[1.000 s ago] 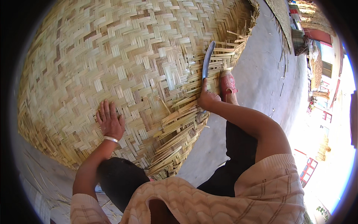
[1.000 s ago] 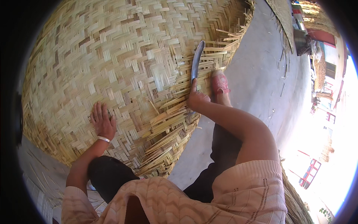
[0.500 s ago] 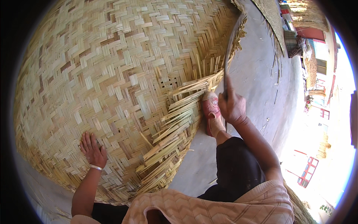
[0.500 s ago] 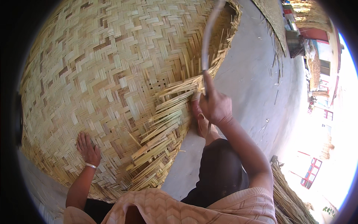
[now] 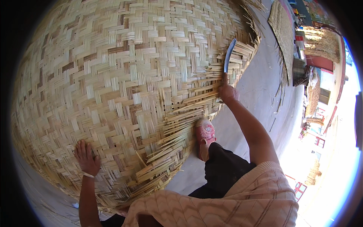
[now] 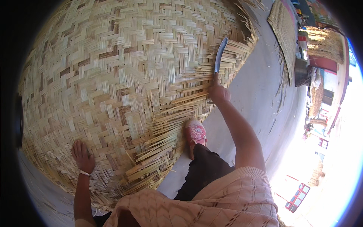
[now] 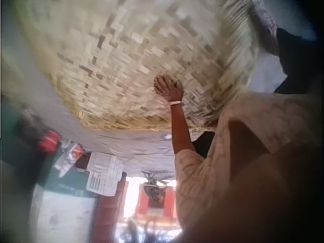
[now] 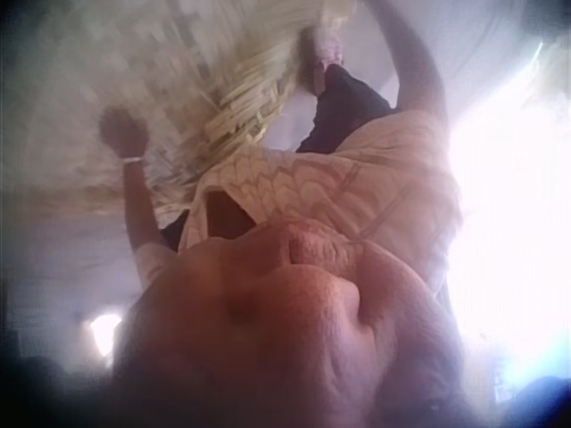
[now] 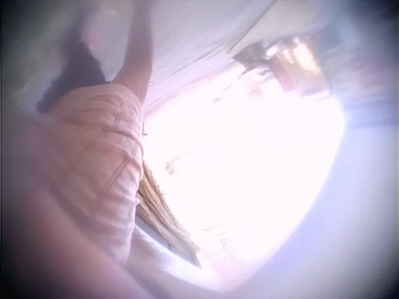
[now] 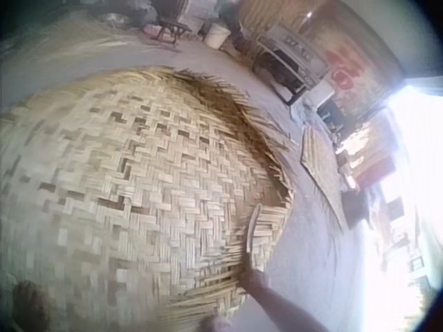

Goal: The person uses a curved knife to trim and adjust the edges of a large woven mat on the floor. They repeatedly tap and press the mat's edge with the knife, occasionally picking up loose strands and repositioning the mat to continue working along its perimeter.

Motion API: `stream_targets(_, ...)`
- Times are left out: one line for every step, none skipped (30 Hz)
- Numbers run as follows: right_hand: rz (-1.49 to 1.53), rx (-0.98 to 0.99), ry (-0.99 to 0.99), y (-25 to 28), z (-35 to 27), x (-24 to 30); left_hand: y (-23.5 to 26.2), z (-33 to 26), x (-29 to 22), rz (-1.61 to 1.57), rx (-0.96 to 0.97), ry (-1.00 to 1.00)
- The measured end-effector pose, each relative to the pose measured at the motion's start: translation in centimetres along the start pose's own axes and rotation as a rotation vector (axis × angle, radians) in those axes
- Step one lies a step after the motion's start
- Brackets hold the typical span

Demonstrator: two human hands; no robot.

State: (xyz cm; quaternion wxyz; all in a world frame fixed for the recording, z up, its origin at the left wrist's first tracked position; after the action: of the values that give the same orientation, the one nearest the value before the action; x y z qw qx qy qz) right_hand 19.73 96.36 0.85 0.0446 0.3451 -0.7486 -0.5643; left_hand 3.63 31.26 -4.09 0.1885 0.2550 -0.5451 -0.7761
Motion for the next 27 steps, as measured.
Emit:
stream_targets(-0.023, 0.024, -0.006, -0.3, 0.4, 0.5, -0.1, -0.1, 0.0, 0.014, 0.015, -0.001)
stream_targets(-0.042, 0.043, -0.01, -0.5, 0.7, 0.8, -0.1, -0.2, 0.0, 0.024, 0.022, 0.009)
stream_targets(-0.059, 0.06, -0.008, -0.7, 1.0, 1.2, -0.1, -0.2, 0.0, 0.04, 0.017, 0.022)
stream_targets(-0.08, 0.07, -0.007, -0.8, 1.3, 1.5, 0.0, -0.3, 0.0, 0.019, 0.01, 0.036)
stream_targets(-0.094, 0.081, 0.005, -0.8, 1.6, 1.6, -0.1, -0.2, -0.1, 0.013, 0.025, 0.03)
stream_targets(-0.102, 0.101, 0.01, -0.8, 1.7, 1.6, -0.1, -0.2, -0.1, 0.02, 0.035, 0.036)
stream_targets(-0.108, 0.122, 0.03, -0.9, 1.7, 1.7, 0.1, -0.1, 0.0, 0.041, 0.04, 0.043)
stream_targets(-0.132, 0.139, 0.064, -0.9, 1.7, 1.7, 0.3, -0.1, 0.0, 0.02, 0.064, 0.066)
stream_targets(-0.133, 0.156, 0.028, -1.1, 1.8, 1.5, 0.5, 0.0, -0.1, 0.002, 0.043, 0.081)
stream_targets(-0.133, 0.129, 0.07, -1.1, 1.9, 1.3, 0.5, 0.0, -0.2, 0.017, 0.092, 0.089)
stream_targets(-0.15, 0.126, 0.105, -1.5, 2.0, 1.2, 0.7, 0.0, -0.4, 0.026, 0.07, 0.09)
stream_targets(-0.187, 0.108, 0.114, -1.8, 2.3, 0.9, 0.8, -0.1, -0.5, 0.055, 0.118, 0.098)
stream_targets(-0.144, 0.089, 0.138, -2.1, 2.5, 0.5, 1.0, -0.1, -0.6, 0.066, 0.113, 0.107)
stream_targets(-0.191, 0.062, 0.165, -2.8, 2.9, 0.2, 1.1, -0.2, -0.7, 0.108, 0.155, 0.118)
stream_targets(-0.199, 0.051, 0.201, -3.3, 3.2, -0.4, 1.2, -0.2, -1.0, 0.137, 0.208, 0.132)
stream_targets(-0.186, 0.131, 0.176, -4.1, 4.1, -0.8, 1.7, 0.0, -1.3, 0.157, 0.204, 0.161)
stream_targets(-0.162, 0.029, 0.167, -4.4, 4.6, -1.2, 1.9, 0.2, -1.8, 0.165, 0.243, 0.187)
stream_targets(-0.16, 0.038, 0.169, -5.1, 4.8, -2.0, 2.4, 0.7, -2.5, 0.2, 0.223, 0.215)
stream_targets(-0.157, 0.042, 0.168, -5.5, 5.0, -2.9, 2.7, 1.3, -3.2, 0.23, 0.229, 0.268)
stream_targets(-0.156, 0.047, 0.164, -6.1, 5.7, -2.8, 2.8, 2.0, -4.3, 0.281, 0.248, 0.34)
stream_targets(-0.155, 0.052, 0.16, -6.7, 6.3, -2.9, 2.6, 2.5, -5.4, 0.311, 0.351, 0.469)
stream_targets(-0.156, 0.042, 0.164, -7.0, 7.0, -2.6, 2.3, 3.2, -6.7, 0.28, 0.358, 0.65)
stream_targets(-0.156, 0.053, 0.187, -7.6, 7.6, -1.8, 1.4, 3.6, -7.8, 0.202, 0.474, 0.871)
stream_targets(-0.159, 0.059, 0.206, -8.0, 8.1, -1.1, 0.9, 4.4, -8.5, 0.215, 0.453, 0.94)
stream_targets(-0.159, 0.064, 0.225, -8.3, 8.5, -0.1, 0.4, 5.0, -8.9, 0.225, 0.451, 1.001)
stream_targets(-0.156, 0.065, 0.254, -8.7, 8.6, 1.0, 0.0, 5.4, -9.1, 0.21, 0.481, 1.047)
stream_targets(-0.153, 0.073, 0.289, -9.0, 8.8, 2.2, -0.1, 5.7, -9.2, 0.246, 0.465, 1.076)
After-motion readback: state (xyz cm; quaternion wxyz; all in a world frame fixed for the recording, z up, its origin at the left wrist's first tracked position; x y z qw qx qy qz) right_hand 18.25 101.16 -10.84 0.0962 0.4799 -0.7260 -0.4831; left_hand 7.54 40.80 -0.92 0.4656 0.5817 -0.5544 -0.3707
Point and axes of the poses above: each hand's wrist, its own z-axis towards the middle knuckle, its own y-axis out of the back of the hand, x = y × z, the point moved 4 cm from there along z, towards the middle knuckle, and after that the axes turned 12 degrees about -x, right-handed, at the moved point
